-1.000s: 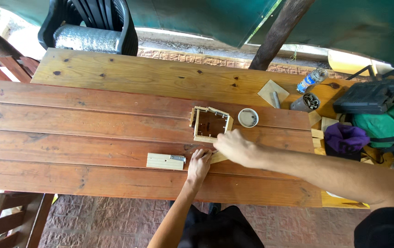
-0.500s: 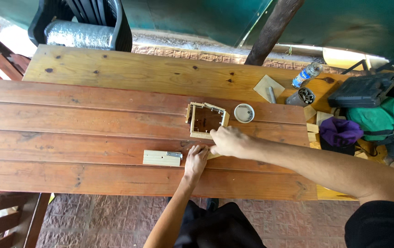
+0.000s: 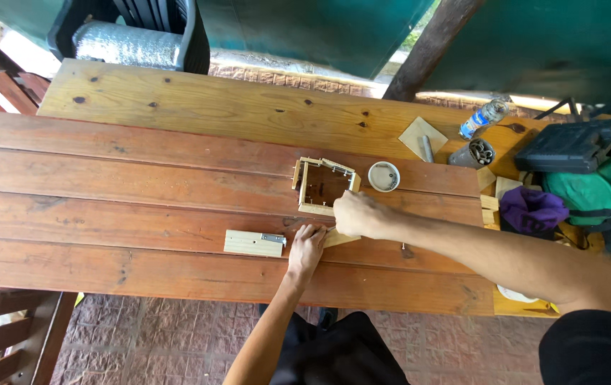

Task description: The person assembles a small wooden structure on a wooden table using a screwdriver. They repeatedly insert and tighten screws into pre-drilled holes on the wooden frame, adjusting the position of the pieces as needed.

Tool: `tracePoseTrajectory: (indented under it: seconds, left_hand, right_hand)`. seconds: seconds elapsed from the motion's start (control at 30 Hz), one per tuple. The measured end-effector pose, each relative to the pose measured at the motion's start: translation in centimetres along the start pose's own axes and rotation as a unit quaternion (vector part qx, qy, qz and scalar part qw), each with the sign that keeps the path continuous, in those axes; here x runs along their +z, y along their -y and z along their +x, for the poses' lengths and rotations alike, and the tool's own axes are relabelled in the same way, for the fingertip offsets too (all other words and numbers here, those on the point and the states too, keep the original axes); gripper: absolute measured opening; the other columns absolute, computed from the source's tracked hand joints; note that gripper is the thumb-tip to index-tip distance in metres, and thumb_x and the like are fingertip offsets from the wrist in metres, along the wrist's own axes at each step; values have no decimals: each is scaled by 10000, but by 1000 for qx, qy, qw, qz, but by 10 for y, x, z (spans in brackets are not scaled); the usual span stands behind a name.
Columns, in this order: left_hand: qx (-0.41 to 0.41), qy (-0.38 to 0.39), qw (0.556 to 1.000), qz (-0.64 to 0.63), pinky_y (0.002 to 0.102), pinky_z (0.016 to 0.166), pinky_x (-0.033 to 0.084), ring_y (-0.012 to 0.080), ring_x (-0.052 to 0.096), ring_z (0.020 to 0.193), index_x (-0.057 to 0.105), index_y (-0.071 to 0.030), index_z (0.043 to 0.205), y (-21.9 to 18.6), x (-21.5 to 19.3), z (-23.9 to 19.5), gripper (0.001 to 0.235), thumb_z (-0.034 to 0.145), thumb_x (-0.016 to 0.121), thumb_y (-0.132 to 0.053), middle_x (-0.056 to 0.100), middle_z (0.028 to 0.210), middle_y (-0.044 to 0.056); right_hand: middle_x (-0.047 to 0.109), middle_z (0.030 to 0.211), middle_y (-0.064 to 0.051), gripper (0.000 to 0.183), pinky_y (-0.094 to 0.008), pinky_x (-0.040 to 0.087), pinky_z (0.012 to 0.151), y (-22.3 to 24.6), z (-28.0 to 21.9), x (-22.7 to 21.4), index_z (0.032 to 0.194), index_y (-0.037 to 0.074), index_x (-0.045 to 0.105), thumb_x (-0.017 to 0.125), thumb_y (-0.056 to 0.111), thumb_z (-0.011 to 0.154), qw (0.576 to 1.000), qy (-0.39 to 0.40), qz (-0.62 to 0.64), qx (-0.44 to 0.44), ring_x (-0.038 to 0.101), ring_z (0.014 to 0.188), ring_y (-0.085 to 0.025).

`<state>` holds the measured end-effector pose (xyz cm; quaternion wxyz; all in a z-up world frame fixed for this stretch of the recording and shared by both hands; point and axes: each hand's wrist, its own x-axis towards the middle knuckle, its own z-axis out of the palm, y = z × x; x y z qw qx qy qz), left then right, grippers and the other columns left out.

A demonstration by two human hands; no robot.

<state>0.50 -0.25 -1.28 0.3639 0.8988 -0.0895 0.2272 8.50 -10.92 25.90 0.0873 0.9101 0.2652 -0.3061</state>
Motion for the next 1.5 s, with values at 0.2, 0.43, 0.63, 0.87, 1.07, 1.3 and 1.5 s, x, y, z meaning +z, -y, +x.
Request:
tracePoseTrajectory:
  seconds: [0.2, 0.43, 0.63, 0.87, 1.07, 1.3, 1.5]
  left_hand:
    - [5, 1, 1000, 3, 350, 761, 570, 257, 668, 888, 788, -140, 1008, -1, -1, -1, 176, 924, 715, -277, 672, 985, 20]
    - [-4, 13, 1000, 7, 346, 774, 570, 253, 666, 894, 795, -158, 1004, 5, 7, -3, 168, 889, 737, -266, 668, 993, 11]
    - [-4, 16, 1000, 9, 337, 771, 566, 238, 665, 897, 795, -159, 1019, 3, 2, -3, 175, 893, 737, -266, 658, 997, 3]
    - [-14, -1, 1000, 2, 324, 760, 554, 217, 666, 892, 800, -176, 983, -3, 1, -1, 147, 913, 729, -283, 664, 970, -10]
    - [-27, 6, 1000, -9, 344, 758, 558, 235, 662, 885, 798, -171, 980, -4, -3, 1, 146, 905, 727, -274, 665, 964, -2]
    - [-29, 17, 999, -15, 350, 767, 558, 236, 649, 869, 796, -202, 984, -6, -5, 4, 137, 922, 711, -290, 650, 941, -10]
    - [-29, 35, 999, 3, 337, 778, 549, 228, 648, 876, 791, -217, 997, -6, -8, 2, 156, 924, 704, -323, 652, 945, -9]
  right_hand:
    - [733, 1018, -200, 560, -548, 616, 748, 3, 8, -2, 1288, -4, 621, 821, 282, 850, 992, -54, -106, -44, 740, 968, -379]
    - [731, 848, -130, 132, -439, 631, 670, -2, 5, 11, 897, 15, 764, 800, 50, 775, 970, -154, -145, -121, 757, 866, -329]
    - [745, 838, -182, 90, -464, 618, 614, 5, 4, 18, 854, 31, 794, 755, 93, 801, 998, -55, -11, -22, 758, 817, -375]
    - [750, 940, -149, 309, -482, 613, 723, 16, -20, -2, 1013, 40, 696, 841, 172, 774, 988, -114, -104, -13, 759, 909, -364]
    - [741, 892, -143, 136, -473, 609, 695, 15, -8, 0, 933, 29, 730, 755, 31, 799, 984, -124, -121, -51, 756, 884, -347]
    - [754, 756, -161, 75, -503, 611, 604, 8, 29, 19, 758, 61, 793, 729, 99, 761, 996, -68, -51, 14, 764, 780, -367]
    - [761, 788, -187, 133, -525, 603, 682, -11, 21, 19, 792, 58, 813, 691, 98, 827, 996, -65, -57, 12, 769, 852, -399]
